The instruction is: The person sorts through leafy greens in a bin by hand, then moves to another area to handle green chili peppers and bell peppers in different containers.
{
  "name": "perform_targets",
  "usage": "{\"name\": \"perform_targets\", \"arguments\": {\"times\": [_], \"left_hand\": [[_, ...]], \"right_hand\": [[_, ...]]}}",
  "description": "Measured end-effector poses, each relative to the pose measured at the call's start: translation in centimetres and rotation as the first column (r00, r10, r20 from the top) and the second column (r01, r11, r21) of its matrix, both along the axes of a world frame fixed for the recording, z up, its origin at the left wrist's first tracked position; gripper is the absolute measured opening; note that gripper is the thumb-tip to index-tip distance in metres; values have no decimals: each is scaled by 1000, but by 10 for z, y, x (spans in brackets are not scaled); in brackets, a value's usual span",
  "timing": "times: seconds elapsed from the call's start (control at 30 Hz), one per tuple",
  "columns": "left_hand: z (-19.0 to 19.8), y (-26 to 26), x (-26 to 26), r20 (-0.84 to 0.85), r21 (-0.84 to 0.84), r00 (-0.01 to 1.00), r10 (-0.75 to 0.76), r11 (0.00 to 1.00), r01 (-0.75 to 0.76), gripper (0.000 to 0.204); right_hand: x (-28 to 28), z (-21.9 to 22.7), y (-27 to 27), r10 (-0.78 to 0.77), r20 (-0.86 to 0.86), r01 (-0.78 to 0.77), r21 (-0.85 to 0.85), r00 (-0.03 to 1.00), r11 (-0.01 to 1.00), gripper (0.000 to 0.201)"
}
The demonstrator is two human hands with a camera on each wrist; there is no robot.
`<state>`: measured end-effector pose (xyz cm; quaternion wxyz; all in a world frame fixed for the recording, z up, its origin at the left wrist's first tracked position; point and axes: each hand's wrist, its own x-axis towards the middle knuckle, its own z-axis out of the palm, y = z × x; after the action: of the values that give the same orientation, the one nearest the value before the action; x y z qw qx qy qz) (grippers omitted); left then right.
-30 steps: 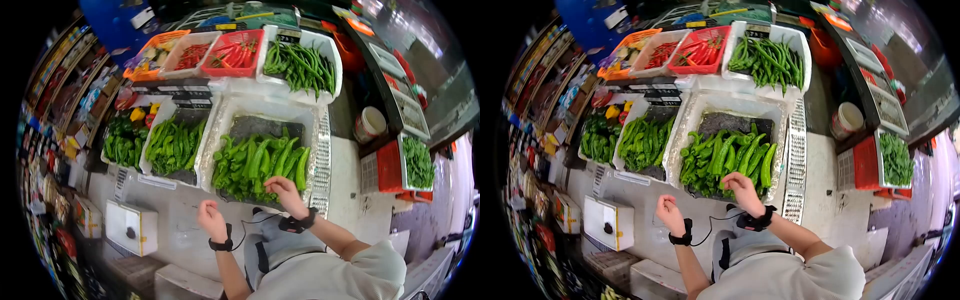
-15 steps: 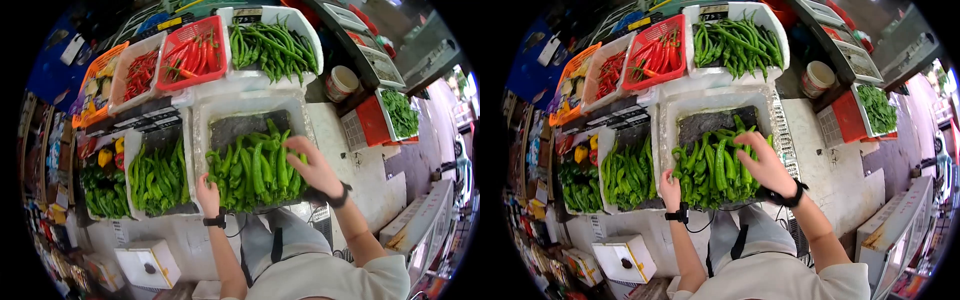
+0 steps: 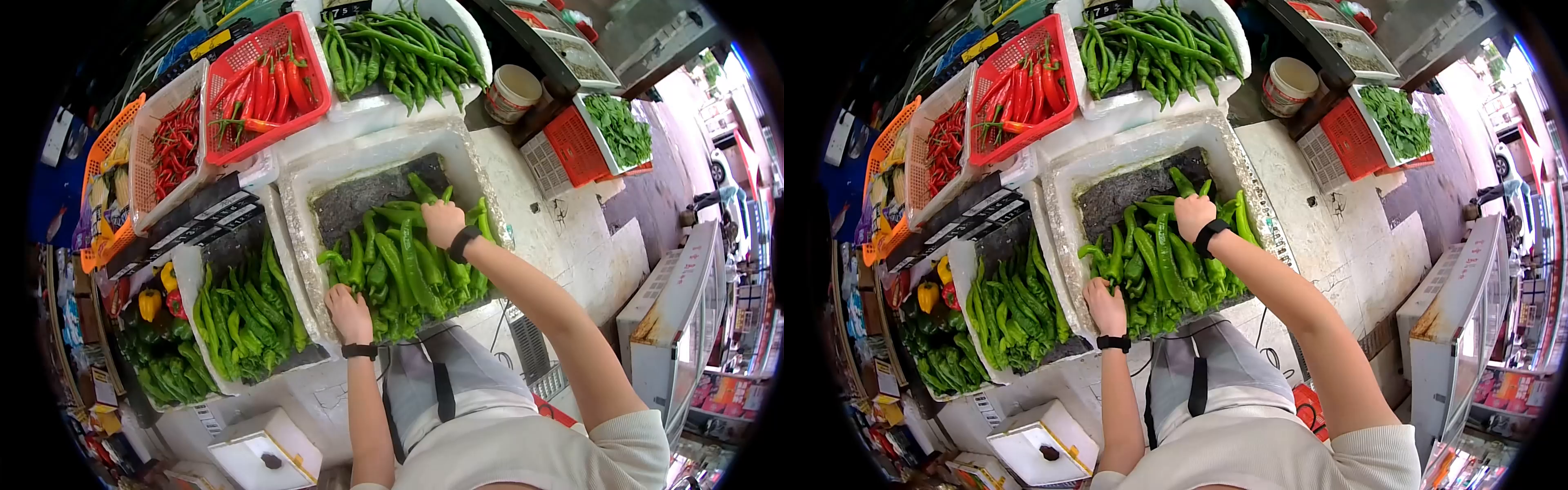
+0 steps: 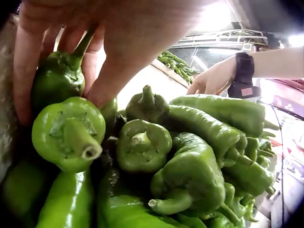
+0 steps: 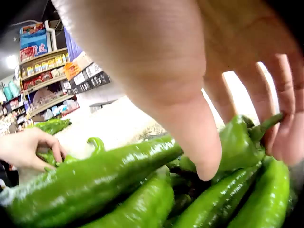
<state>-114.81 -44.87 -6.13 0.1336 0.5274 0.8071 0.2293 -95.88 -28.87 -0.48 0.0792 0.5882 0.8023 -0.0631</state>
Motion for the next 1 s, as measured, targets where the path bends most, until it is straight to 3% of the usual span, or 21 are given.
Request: {"name": "perform_targets", "arguments": {"times": [0.1,0.2,0.43,0.53,0.57,0.63,0.77,0.87,1.0], "left_hand": [[6,-7,-3,35,13,999,-36,999,35,17],[20,-25,-2,26,-43,999,-19,999,20,13],[14,-57,-2,-22,52,987,-159,986,160,14],[22,-54,-8,-32,3,980,-199,980,199,13],[27,-51,-10,22,-97,977,-213,972,214,15],[39,-40,-9,73,-195,971,-228,951,238,18],[42,-16,-5,-113,-135,965,-238,966,222,31],[28,4,-5,-145,-144,961,-235,966,215,46],[13,25,-3,-130,-281,962,-240,939,197,40]], "right_hand": [[-1,5,6,-13,14,15,-110,1000,994,9],[0,17,7,-3,9,4,-106,1000,994,9],[38,76,-19,-55,-376,72,32,925,997,41],[51,96,-63,-109,-497,170,80,861,982,38],[53,97,-82,-120,-542,204,99,832,974,37],[54,77,-119,-204,-543,242,-2,815,970,36],[46,36,-169,-192,-512,265,75,837,961,33],[40,20,-181,-240,-483,289,28,842,957,35],[41,12,-178,-225,-458,269,31,860,963,39]]}}
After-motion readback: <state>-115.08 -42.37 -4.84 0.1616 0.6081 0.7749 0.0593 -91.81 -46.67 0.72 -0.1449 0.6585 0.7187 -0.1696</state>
